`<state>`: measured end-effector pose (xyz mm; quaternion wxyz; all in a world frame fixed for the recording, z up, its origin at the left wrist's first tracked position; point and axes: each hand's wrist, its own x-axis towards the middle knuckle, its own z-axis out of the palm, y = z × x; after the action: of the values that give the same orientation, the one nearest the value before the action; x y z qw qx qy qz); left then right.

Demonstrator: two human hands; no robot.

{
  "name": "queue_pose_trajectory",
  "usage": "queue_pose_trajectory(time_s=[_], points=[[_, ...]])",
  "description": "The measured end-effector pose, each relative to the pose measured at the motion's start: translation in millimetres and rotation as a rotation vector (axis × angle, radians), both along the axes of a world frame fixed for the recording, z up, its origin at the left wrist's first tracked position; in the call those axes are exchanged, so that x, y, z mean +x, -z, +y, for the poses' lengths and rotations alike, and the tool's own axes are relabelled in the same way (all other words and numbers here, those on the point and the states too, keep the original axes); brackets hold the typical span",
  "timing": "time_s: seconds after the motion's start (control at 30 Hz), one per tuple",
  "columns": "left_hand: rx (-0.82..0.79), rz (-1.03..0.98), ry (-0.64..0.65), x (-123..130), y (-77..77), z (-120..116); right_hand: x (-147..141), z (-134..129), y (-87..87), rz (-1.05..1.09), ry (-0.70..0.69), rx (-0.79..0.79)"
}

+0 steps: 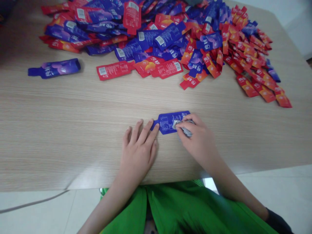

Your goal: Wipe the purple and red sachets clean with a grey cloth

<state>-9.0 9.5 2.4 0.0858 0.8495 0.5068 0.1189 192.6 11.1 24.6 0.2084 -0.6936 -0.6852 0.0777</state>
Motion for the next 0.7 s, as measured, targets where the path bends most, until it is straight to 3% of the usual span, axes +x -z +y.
queue_pose_trajectory(time_s=[0.37,0.7], points=[[0.0,0.005,-0.003,-1.5,0.8,0.9,30.9,-2.3,-0.1,0.047,0.141,-0.017],[0.011,0.004,-0.001,0.2,2.7,1.2,40.7,-1.3,4.0,0.069,0.177,-0.073]])
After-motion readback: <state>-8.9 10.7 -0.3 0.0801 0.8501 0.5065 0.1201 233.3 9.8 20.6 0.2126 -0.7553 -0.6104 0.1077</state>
